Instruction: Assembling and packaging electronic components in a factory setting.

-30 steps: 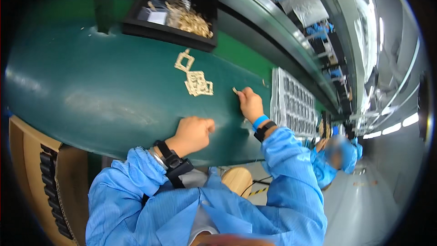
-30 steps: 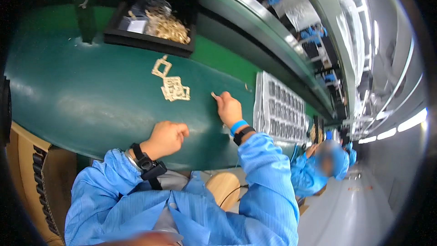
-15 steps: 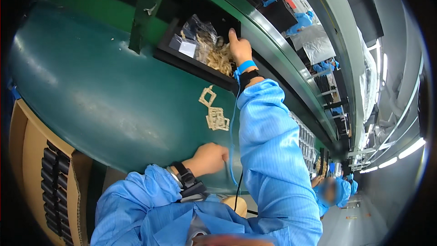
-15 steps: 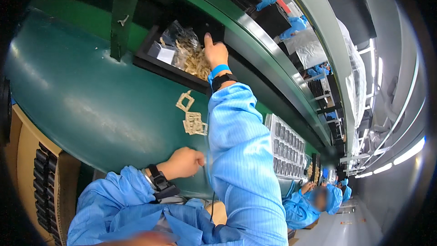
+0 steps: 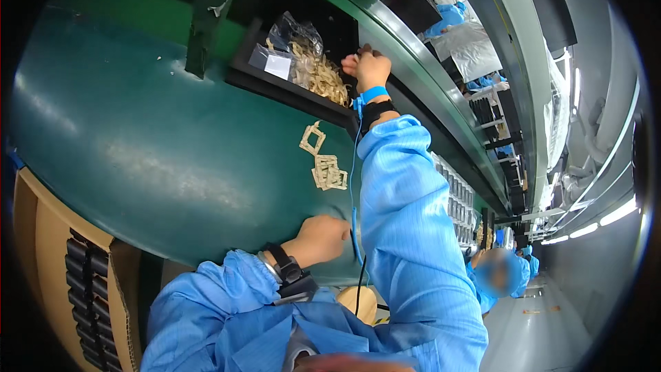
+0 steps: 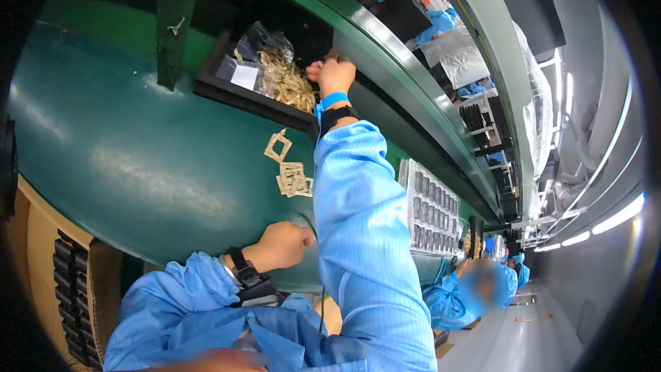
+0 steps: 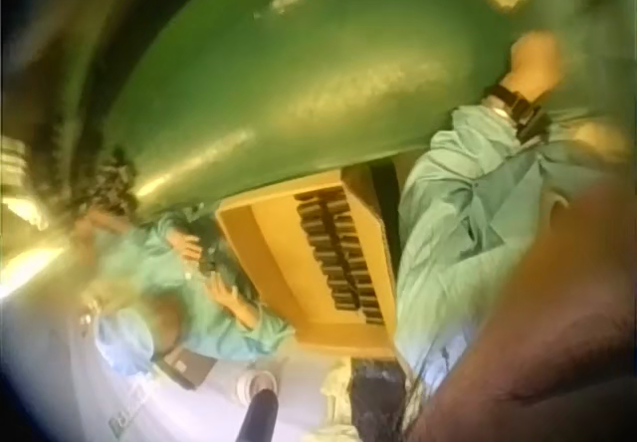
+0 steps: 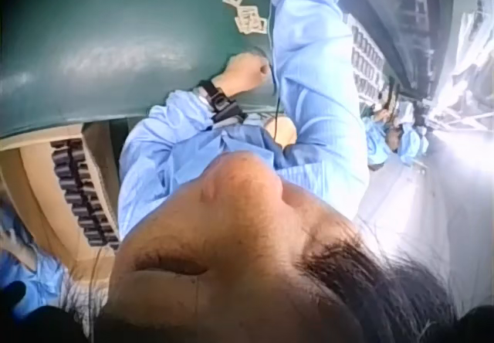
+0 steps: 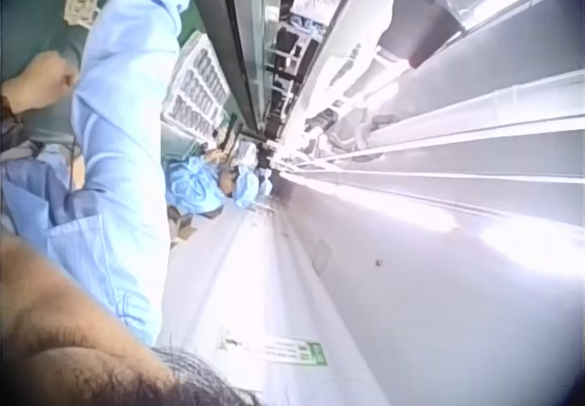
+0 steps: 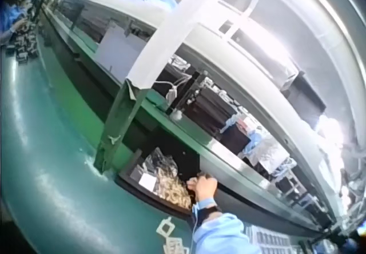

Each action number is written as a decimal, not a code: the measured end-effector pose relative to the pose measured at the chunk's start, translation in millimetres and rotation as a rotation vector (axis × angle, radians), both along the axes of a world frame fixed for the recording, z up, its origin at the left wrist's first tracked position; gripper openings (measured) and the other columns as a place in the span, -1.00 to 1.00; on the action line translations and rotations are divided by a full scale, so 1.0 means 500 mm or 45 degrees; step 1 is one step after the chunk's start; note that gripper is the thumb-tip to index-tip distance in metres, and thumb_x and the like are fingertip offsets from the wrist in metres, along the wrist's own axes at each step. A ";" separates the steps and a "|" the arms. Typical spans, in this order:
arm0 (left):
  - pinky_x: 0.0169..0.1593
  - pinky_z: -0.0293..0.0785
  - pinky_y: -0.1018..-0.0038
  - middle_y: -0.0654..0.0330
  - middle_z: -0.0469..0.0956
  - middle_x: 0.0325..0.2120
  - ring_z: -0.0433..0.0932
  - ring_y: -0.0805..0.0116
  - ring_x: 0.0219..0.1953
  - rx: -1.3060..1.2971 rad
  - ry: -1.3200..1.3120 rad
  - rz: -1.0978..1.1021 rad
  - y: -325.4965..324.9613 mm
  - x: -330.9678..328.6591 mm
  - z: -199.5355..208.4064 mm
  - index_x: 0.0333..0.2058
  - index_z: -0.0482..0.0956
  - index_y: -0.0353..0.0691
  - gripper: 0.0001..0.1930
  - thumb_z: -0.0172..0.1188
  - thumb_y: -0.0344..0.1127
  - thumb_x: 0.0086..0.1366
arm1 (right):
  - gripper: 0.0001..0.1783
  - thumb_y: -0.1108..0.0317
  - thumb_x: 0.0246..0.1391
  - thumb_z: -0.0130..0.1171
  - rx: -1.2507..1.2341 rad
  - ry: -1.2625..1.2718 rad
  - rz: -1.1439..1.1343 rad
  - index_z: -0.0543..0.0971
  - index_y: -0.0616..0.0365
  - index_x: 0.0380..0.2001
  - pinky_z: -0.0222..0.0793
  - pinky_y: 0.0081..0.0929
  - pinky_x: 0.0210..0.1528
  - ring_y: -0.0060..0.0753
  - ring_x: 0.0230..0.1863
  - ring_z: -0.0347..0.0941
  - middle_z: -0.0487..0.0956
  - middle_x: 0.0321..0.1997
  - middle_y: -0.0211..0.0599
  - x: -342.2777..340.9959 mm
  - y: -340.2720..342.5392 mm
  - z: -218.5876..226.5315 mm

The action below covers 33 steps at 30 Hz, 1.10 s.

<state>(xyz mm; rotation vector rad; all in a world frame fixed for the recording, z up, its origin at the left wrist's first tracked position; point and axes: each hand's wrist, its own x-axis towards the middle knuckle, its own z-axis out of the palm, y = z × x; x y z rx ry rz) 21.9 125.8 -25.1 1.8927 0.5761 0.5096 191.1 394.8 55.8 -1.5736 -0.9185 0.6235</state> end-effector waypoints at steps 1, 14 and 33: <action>-0.34 0.43 0.20 0.12 0.57 -0.51 0.55 0.07 -0.39 0.012 0.009 0.023 -0.001 -0.003 0.004 -0.44 0.57 -0.11 -0.81 0.06 -0.47 -0.07 | -0.49 0.06 0.16 0.02 0.012 0.009 0.023 0.49 0.46 -0.33 0.42 -0.13 -0.33 -0.01 -0.42 0.56 0.56 -0.45 0.00 0.006 0.003 -0.017; -0.34 0.43 0.19 0.07 0.57 -0.47 0.55 0.04 -0.35 -0.096 0.068 -0.073 -0.023 0.004 0.002 -0.46 0.57 -0.15 -0.83 0.08 -0.48 -0.10 | -0.02 -0.34 0.01 0.01 -0.322 -0.407 0.382 0.30 0.46 0.12 0.03 -0.29 0.25 -0.18 0.25 0.20 0.33 0.19 0.05 -0.062 -0.076 0.066; -0.38 0.48 0.34 0.14 0.58 -0.63 0.59 0.21 -0.53 -0.042 -0.012 0.027 0.017 0.011 -0.001 -0.44 0.59 -0.20 -0.81 0.01 -0.51 -0.03 | -0.56 0.42 -0.09 -0.06 -0.926 -1.209 -0.361 0.50 0.35 -0.10 0.31 -0.17 0.09 0.21 0.01 0.40 0.50 -0.10 0.27 0.507 -0.581 -0.110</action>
